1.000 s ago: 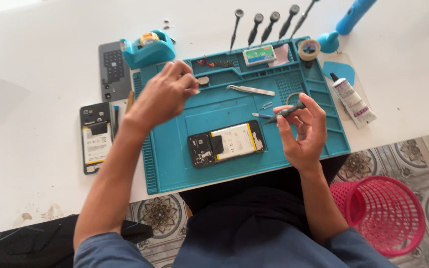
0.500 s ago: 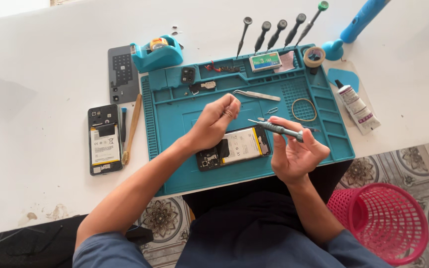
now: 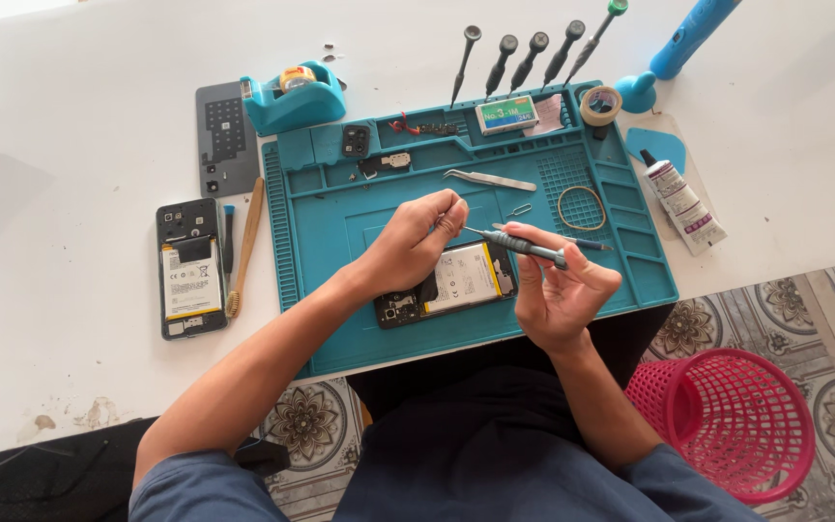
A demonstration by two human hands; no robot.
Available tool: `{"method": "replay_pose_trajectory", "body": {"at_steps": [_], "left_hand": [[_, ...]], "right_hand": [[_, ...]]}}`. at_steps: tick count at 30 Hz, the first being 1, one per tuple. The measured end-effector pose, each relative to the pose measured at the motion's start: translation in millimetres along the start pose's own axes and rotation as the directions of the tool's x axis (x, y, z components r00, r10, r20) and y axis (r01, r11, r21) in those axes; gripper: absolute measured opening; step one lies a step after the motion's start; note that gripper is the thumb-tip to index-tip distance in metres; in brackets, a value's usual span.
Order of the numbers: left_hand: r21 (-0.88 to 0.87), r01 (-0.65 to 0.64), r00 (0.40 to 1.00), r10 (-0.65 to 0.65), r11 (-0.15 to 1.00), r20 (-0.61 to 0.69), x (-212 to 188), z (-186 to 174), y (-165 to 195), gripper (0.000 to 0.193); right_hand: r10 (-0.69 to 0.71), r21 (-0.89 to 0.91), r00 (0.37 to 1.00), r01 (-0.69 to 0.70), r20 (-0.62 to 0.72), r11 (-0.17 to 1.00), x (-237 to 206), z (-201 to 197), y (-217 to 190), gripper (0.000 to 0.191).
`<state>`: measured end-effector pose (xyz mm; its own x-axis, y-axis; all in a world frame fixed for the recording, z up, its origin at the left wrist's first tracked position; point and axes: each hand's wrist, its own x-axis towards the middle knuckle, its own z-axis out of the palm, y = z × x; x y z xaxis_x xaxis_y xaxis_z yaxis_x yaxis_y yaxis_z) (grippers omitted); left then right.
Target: The person uses a screwdriver to remove screws from a disassembled smartphone placed on a blue work mat. They then use a wooden stick to lift and remove a small internal component, placing it on the mat. The person continues to manipulate internal parts with their fingers and tools.
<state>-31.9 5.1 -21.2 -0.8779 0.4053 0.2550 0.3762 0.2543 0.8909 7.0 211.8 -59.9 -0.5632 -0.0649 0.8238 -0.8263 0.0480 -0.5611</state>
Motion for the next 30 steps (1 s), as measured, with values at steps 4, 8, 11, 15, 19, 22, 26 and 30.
{"method": "replay_pose_trajectory", "body": {"at_steps": [4, 8, 11, 15, 19, 22, 26, 30], "left_hand": [[-0.006, 0.012, 1.0, -0.012, 1.0, 0.01, -0.9, 0.9, 0.7, 0.031], [-0.004, 0.01, 1.0, -0.01, 1.0, 0.018, -0.4, 0.8, 0.8, 0.03], [-0.025, 0.011, 1.0, -0.01, 1.0, 0.023, -0.8, -0.2, 0.8, 0.028], [-0.02, 0.015, 1.0, -0.014, 1.0, 0.025, -1.1, -0.1, 1.4, 0.028], [-0.016, 0.052, 0.997, -0.051, 0.999, 0.049, 0.1, 1.8, 3.2, 0.029], [-0.035, 0.047, 0.998, -0.045, 0.998, 0.049, -1.0, 1.8, 4.3, 0.026], [-0.037, 0.043, 0.998, -0.042, 0.998, 0.049, -1.1, 2.0, 4.3, 0.026], [-0.041, 0.04, 0.998, -0.038, 0.998, 0.054, 0.2, 1.9, 3.8, 0.025]], "right_hand": [[0.014, -0.015, 1.0, -0.014, 0.01, 1.0, -0.9, 0.1, 0.2, 0.047], [0.015, -0.013, 1.0, -0.015, 0.008, 1.0, -1.9, -0.6, 1.5, 0.048], [0.016, -0.028, 1.0, -0.016, -0.001, 0.999, -2.7, -1.0, 3.7, 0.048], [0.02, -0.031, 1.0, -0.02, 0.0, 0.999, -4.2, -1.9, 4.8, 0.048], [0.027, -0.035, 1.0, -0.027, 0.0, 0.999, -3.5, -3.2, 2.8, 0.047], [0.014, -0.029, 1.0, -0.014, 0.013, 0.999, -1.3, -2.9, 1.7, 0.047], [0.022, -0.021, 1.0, -0.022, 0.0, 1.0, 0.9, -2.4, 1.2, 0.046], [0.035, -0.011, 0.999, -0.036, -0.013, 0.999, 1.4, -3.0, 1.6, 0.046]]}}
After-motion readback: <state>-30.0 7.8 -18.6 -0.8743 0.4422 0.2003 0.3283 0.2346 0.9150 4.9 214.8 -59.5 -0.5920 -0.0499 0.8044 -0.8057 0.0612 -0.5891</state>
